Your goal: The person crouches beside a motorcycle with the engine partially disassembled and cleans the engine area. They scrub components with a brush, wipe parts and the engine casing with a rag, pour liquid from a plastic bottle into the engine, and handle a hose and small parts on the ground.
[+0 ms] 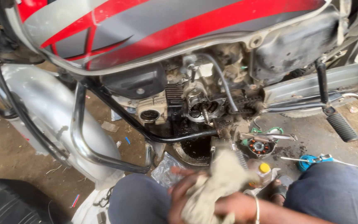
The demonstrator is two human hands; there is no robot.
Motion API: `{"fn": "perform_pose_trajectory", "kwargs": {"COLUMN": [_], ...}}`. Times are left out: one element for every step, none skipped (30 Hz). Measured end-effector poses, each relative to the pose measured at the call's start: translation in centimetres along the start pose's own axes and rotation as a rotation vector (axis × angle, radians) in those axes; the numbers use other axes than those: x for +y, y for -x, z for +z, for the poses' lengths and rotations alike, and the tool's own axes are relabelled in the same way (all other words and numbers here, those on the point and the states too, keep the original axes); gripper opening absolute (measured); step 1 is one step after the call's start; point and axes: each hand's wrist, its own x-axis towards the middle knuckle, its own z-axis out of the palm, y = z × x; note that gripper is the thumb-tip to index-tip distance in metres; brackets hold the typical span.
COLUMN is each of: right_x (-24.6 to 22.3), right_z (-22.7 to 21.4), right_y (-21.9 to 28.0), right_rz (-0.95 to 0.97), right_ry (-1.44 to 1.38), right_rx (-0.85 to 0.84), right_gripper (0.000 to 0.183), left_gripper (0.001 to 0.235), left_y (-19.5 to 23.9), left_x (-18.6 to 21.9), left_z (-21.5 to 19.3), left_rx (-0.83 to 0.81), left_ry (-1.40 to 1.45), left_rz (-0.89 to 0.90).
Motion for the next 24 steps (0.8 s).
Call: {"fn": "perform_pose_trajectory", "kwargs": {"right_x": [-2.7,-5.4,-6.8,-8.4,-9.9,-10.2,-10.6,-10.9,-10.9,-10.9,-10.8,-10.3,-9.9,-9.5,-9.8,-10.2,-10.2,-9.9,-9.8,-9.7,-9.1,-8.4,-7.6,-6.8], "right_z": [0.7,1.4,1.5,1.6,1.6,1.4,1.1,0.8,0.6,0.4,0.2,0.0,-0.2,-0.4,-0.5,-0.5,-0.4,-0.2,-0.2,-0.1,-0.1,0.0,0.3,0.3], "right_y": [0.0,0.0,0.0,0.0,0.1,0.3,0.6,0.8,0.9,1.0,0.9,1.0,1.0,1.0,1.4,1.8,2.4,2.7,2.8,2.9,3.3,3.7,3.9,3.7], "right_rz": [-0.038,-0.076,-0.08,-0.108,-0.133,-0.133,-0.136,-0.139,-0.131,-0.258,-0.387,-0.385,-0.21,-0.036,-0.041,-0.014,0.02,0.023,0.018,0.014,0.022,0.035,0.049,0.058], "right_ry": [-0.047,-0.093,-0.094,-0.122,-0.148,-0.147,-0.021,0.105,0.107,0.522,0.934,0.931,0.631,0.332,0.329,0.268,0.203,0.196,-0.092,-0.378,-0.375,-0.455,-0.54,-0.544], "right_rx": [0.004,0.009,0.011,0.011,0.012,0.013,0.032,0.05,0.046,0.214,0.38,0.373,0.332,0.283,0.285,0.277,0.269,0.272,0.131,-0.011,-0.022,0.003,0.025,0.01], "right_gripper": [0.078,0.084,0.084,0.089,0.093,0.093,0.088,0.082,0.082,0.076,0.07,0.07,0.069,0.067,0.067,0.069,0.072,0.072,0.079,0.089,0.089,0.098,0.106,0.106], "left_gripper": [0.052,0.052,0.052,0.049,0.048,0.048,0.05,0.052,0.052,0.047,0.042,0.042,0.043,0.044,0.044,0.045,0.046,0.046,0.047,0.049,0.049,0.05,0.051,0.051], "left_y": [-3.6,-7.2,-8.3,-9.4,-10.4,-11.1,-11.7,-12.3,-12.6,-12.8,-13.0,-13.4,-13.7,-14.2,-14.6,-15.1,-15.2,-15.3,-15.6,-15.8,-16.0,-16.2,-16.4,-16.5], "left_x": [0.1,0.8,0.9,1.0,1.0,0.0,-1.0,-2.0,-2.4,-2.9,-3.3,-2.6,-2.0,-1.3,-0.7,-0.2,0.5,1.1,1.6,2.2,2.2,2.2,2.3,1.9], "left_z": [1.3,2.9,2.2,1.5,0.9,-0.2,-1.2,-2.2,-2.3,-2.5,-2.8,-2.5,-2.3,-2.0,-1.5,-0.9,-0.5,-0.1,0.4,0.7,0.8,0.9,0.6,-0.1], "left_rx": [0.003,0.007,0.004,-0.092,-0.185,-0.185,-0.359,-0.534,-0.527,-0.621,-0.722,-0.72,-0.677,-0.634,-0.639,-0.605,-0.572,-0.578,-0.539,-0.499,-0.49,-0.455,-0.425,-0.423], "left_ry": [0.005,0.01,0.011,-0.052,-0.113,-0.111,-0.183,-0.254,-0.255,-0.326,-0.4,-0.405,-0.388,-0.371,-0.371,-0.406,-0.439,-0.437,-0.474,-0.509,-0.52,-0.553,-0.592,-0.608], "left_rz": [0.014,0.029,0.03,0.02,0.009,0.009,0.182,0.355,0.35,0.356,0.362,0.356,0.361,0.366,0.369,0.418,0.46,0.454,0.501,0.547,0.543,0.57,0.594,0.588]}}
